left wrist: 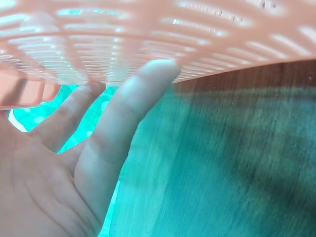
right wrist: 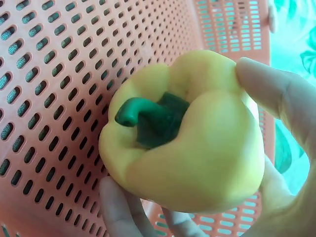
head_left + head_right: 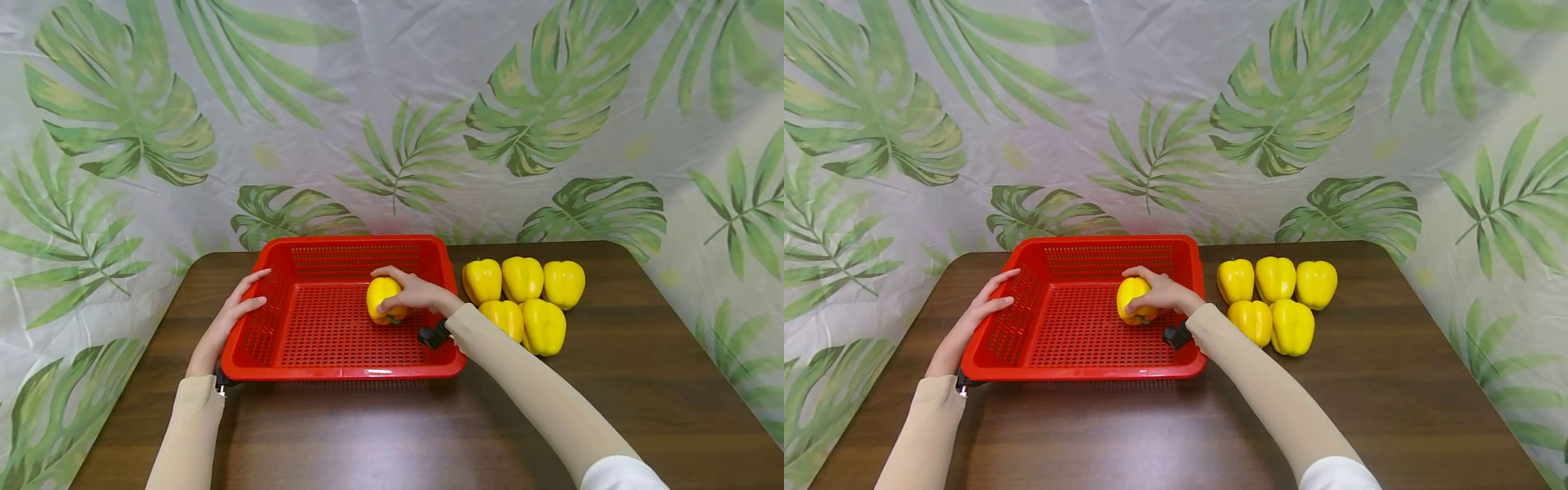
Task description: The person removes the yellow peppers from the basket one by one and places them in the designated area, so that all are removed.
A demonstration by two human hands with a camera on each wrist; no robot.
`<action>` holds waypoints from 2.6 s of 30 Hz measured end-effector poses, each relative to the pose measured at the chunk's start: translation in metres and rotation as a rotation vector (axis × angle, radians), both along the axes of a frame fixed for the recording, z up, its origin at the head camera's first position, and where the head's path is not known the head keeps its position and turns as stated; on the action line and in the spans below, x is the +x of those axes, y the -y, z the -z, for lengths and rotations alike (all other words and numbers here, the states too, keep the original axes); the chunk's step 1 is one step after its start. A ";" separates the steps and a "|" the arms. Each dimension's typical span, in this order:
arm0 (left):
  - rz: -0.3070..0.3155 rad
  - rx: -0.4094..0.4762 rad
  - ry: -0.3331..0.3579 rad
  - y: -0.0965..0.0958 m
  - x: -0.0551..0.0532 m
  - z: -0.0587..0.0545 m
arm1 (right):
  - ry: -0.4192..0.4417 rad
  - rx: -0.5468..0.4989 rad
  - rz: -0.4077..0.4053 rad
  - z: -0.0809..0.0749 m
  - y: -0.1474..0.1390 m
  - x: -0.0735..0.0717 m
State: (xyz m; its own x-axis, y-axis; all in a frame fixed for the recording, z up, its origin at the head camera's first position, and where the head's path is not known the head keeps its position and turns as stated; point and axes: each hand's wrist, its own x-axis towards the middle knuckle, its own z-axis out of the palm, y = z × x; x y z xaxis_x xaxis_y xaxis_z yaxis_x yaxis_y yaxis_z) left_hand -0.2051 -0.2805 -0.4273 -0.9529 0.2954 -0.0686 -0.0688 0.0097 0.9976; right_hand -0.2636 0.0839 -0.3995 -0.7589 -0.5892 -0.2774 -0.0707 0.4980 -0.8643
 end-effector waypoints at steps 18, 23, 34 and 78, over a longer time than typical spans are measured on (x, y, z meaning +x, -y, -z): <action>-0.007 -0.013 0.002 -0.001 0.001 -0.001 | -0.064 -0.053 0.082 -0.004 0.001 0.002; -0.008 -0.015 0.002 -0.001 0.002 -0.001 | -0.071 -0.092 0.094 -0.004 0.001 0.002; -0.001 -0.002 -0.001 0.000 0.001 0.000 | -0.042 -0.204 0.124 -0.007 -0.001 0.009; -0.004 0.002 0.009 0.000 0.003 -0.002 | 0.057 -0.373 0.169 -0.035 -0.031 0.027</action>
